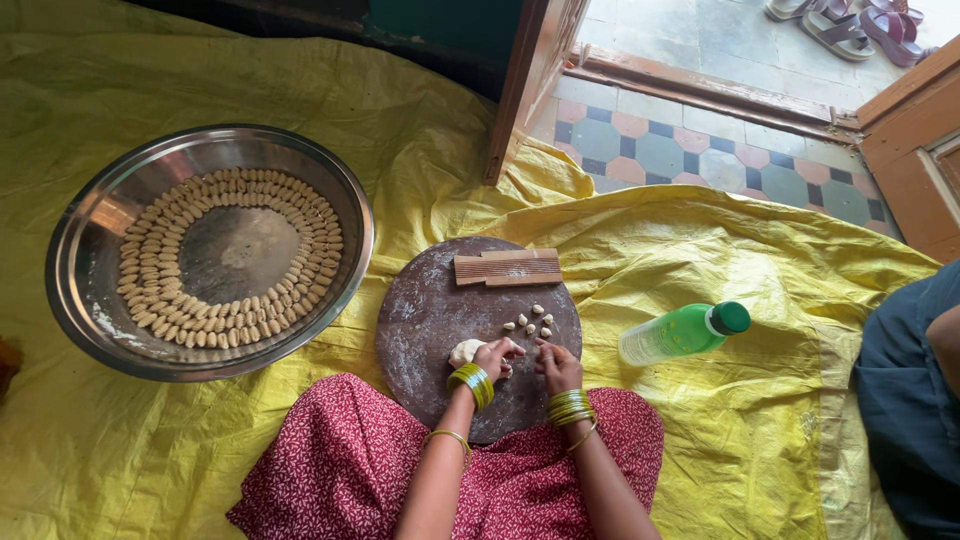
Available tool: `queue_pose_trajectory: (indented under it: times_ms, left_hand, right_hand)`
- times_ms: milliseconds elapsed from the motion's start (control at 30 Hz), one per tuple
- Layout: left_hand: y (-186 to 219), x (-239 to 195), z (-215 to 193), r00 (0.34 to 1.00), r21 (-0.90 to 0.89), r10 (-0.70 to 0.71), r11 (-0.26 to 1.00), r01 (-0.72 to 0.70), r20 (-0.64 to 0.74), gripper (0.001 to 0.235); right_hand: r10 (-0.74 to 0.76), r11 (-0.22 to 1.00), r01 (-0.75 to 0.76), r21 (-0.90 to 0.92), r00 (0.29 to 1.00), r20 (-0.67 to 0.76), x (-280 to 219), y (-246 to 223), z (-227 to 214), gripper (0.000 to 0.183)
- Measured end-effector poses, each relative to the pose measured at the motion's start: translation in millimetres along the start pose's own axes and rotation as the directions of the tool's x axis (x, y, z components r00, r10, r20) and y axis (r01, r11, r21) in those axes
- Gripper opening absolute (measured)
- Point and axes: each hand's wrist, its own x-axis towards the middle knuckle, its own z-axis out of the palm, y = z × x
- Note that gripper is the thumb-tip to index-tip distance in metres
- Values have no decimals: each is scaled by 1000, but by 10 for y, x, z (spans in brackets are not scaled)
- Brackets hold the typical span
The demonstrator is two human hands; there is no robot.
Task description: The person sits on a yellow tarp and repeatedly rolls small pieces of dough into balls on a wooden board. They place the finished dough balls into a large metal tray that already contains many similar pieces arranged in a circular pattern.
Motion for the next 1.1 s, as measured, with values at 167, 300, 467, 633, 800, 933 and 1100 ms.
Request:
queue_pose_trajectory:
  times_ms: [167,300,467,633,800,933,1100]
  left_hand:
    - [-67,-7,94,961,317,275,912,-261,-1,21]
    - [-75,16,120,943,378,331,869,-318,31,24]
    - [-68,19,131,986,544,168,829,-130,-21,30]
    - [-18,14,95,876,777,400,447,-444,270,22]
    - [-38,1,19,954,378,252,877,-296,163,37]
    - [-101,68,-41,821,608,458,559,-564,341,25]
    - [-130,126,-44,717,634,527,373,-678,456,10]
  right_hand:
    - [-381,852,389,-350,920,94,-140,-380,41,45]
    - [-471,820,503,-273,864,178,-249,-596,20,43]
    - [-407,767,426,-480,901,151,-257,-527,57,18]
    - [-4,1000,5,-23,999,46,-104,-239,89,15]
    - [167,798,-151,583,986,26,2,-87,-99,25]
    - [-29,961,30,276,1000,-5,-93,-193,-8,25]
    - [-282,923,306,-235,950,131,-139,-300,147,24]
